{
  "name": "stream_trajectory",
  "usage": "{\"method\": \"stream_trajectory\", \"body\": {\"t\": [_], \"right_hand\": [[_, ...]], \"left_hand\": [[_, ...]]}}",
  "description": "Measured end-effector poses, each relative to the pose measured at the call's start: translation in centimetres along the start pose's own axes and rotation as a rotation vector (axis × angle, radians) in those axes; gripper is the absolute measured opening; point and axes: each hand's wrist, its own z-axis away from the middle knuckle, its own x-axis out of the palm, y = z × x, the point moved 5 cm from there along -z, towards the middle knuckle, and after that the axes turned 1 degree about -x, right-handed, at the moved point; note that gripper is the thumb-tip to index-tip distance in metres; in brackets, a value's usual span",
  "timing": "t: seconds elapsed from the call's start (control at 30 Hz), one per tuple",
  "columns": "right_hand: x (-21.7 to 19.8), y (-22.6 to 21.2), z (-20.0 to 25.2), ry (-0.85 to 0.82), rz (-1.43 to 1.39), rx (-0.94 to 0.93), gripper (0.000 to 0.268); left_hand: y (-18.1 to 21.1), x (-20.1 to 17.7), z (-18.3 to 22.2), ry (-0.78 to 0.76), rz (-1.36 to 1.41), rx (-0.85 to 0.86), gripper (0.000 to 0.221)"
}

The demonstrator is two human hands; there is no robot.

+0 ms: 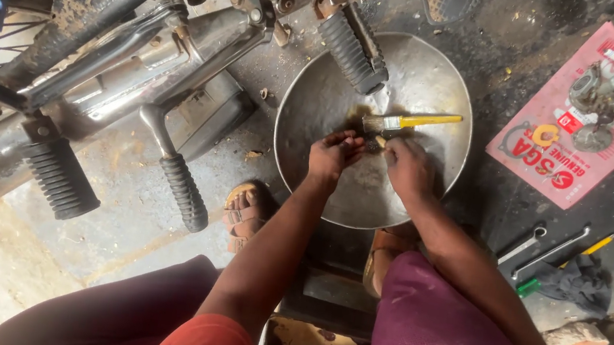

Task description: Cleaning a motorcycle carburetor using fuel and a brush in a bowl.

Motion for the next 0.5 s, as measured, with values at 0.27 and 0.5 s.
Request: {"method": "stream_trajectory", "body": {"t": [0.27,0.5], "right_hand": [[-3.0,-1.2,0.4,0.229,-0.712,0.128,0.018],[-4.0,-1.5,0.7,0.296,-0.482,0.193,0.009]], "left_hand": [[-0.3,4.5,3.4,0.015,0.269,-0.017,0.021],[-1.3,7.2,4.3,0.000,0.317,0.175,0.025]]}}
